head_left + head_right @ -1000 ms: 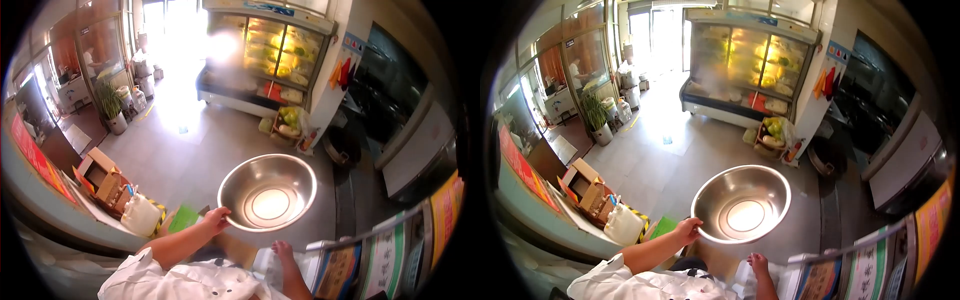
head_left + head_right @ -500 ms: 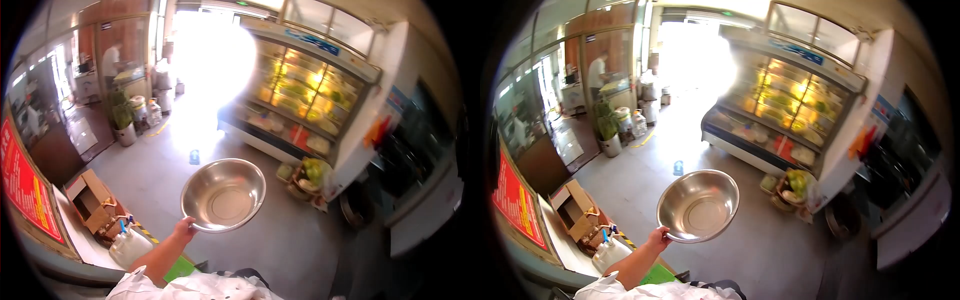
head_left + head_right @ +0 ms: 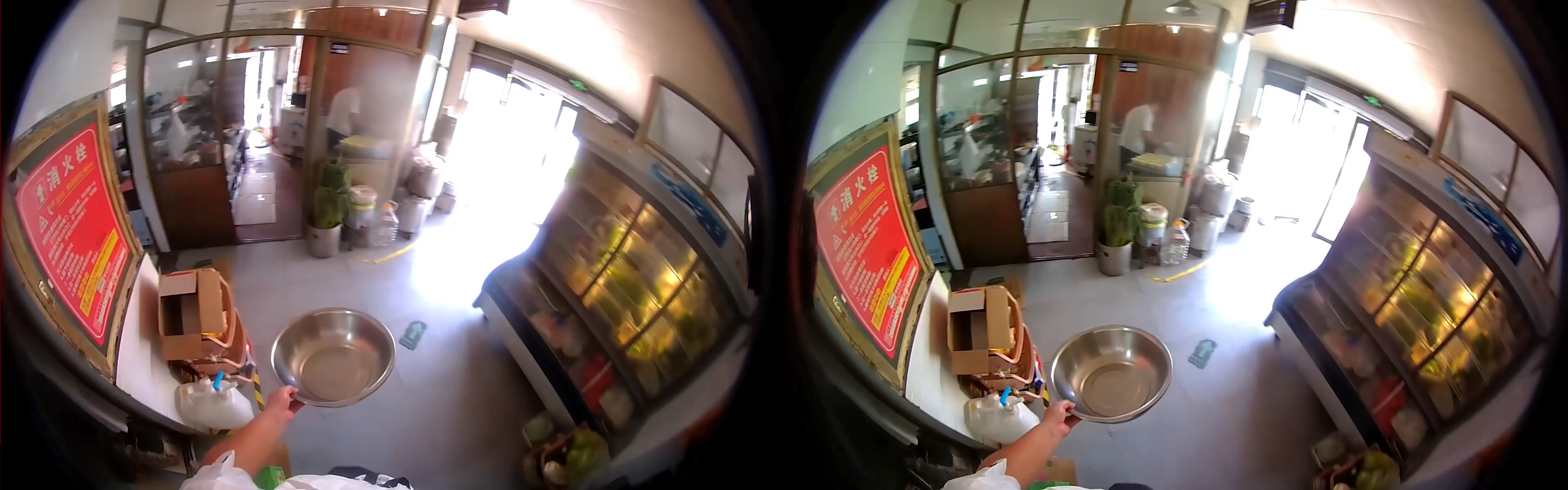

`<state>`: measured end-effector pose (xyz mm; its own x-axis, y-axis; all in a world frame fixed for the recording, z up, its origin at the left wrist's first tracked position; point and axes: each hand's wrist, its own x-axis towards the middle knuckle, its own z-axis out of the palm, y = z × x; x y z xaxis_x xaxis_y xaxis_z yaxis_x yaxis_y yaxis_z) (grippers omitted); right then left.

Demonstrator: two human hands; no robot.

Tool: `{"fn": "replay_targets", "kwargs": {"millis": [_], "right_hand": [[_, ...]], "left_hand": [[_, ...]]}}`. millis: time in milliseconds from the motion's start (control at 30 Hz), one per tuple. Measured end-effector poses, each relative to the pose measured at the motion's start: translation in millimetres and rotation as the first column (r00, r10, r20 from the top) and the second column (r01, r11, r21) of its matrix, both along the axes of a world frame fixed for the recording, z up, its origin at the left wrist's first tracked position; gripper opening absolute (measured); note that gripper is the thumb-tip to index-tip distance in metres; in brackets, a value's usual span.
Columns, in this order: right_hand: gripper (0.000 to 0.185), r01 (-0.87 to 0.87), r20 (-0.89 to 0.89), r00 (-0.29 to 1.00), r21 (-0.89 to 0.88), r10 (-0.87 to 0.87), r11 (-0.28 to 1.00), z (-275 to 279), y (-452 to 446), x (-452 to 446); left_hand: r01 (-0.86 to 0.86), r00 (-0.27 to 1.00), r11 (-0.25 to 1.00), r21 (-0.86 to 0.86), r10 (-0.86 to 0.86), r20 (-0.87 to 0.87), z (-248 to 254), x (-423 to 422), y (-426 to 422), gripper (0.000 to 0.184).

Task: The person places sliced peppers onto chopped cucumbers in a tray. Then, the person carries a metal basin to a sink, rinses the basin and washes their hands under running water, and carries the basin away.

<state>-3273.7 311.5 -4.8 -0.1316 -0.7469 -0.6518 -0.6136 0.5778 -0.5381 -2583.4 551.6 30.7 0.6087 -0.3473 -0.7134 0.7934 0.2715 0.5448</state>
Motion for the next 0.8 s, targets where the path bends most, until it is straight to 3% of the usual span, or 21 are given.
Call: {"fn": "replay_targets", "kwargs": {"millis": [133, 267, 333, 400, 467, 633, 800], "right_hand": [[0.025, 0.02, 0.111, 0.994, -0.205, 0.003, 0.978, -6, -222, 78], [0.024, -0.099, 0.246, 0.954, -0.286, 0.173, 0.953, -32, -370, 235], [0.019, -0.298, 0.204, 0.909, -0.293, 0.364, 0.908, -42, -399, 326], [0.024, -0.611, -0.101, 0.782, -0.321, 0.615, 0.723, -75, -416, 390], [0.029, -0.751, -0.287, 0.659, -0.198, 0.695, 0.63, -62, -399, 445], [0.027, -0.875, -0.23, 0.454, 0.065, 0.861, 0.479, -35, -383, 595], [0.025, -0.928, -0.187, 0.281, 0.196, 0.941, 0.316, -54, -420, 753]], "left_hand": [[-0.179, 0.98, 0.983, 0.048, 0.182, -0.079, 8, 15, 6, 0.011], [-0.263, 0.955, 0.964, 0.036, 0.265, -0.134, -24, 71, -9, 0.015], [-0.312, 0.937, 0.949, 0.042, 0.315, -0.152, -52, 115, -30, 0.016], [-0.302, 0.938, 0.946, 0.118, 0.317, -0.143, -84, 167, -52, 0.019], [-0.322, 0.929, 0.936, 0.143, 0.341, -0.14, -75, 204, -83, 0.018], [-0.382, 0.879, 0.909, 0.168, 0.413, -0.24, -72, 342, -130, 0.017], [-0.455, 0.863, 0.875, 0.168, 0.479, -0.159, -29, 476, -171, 0.017]]}}
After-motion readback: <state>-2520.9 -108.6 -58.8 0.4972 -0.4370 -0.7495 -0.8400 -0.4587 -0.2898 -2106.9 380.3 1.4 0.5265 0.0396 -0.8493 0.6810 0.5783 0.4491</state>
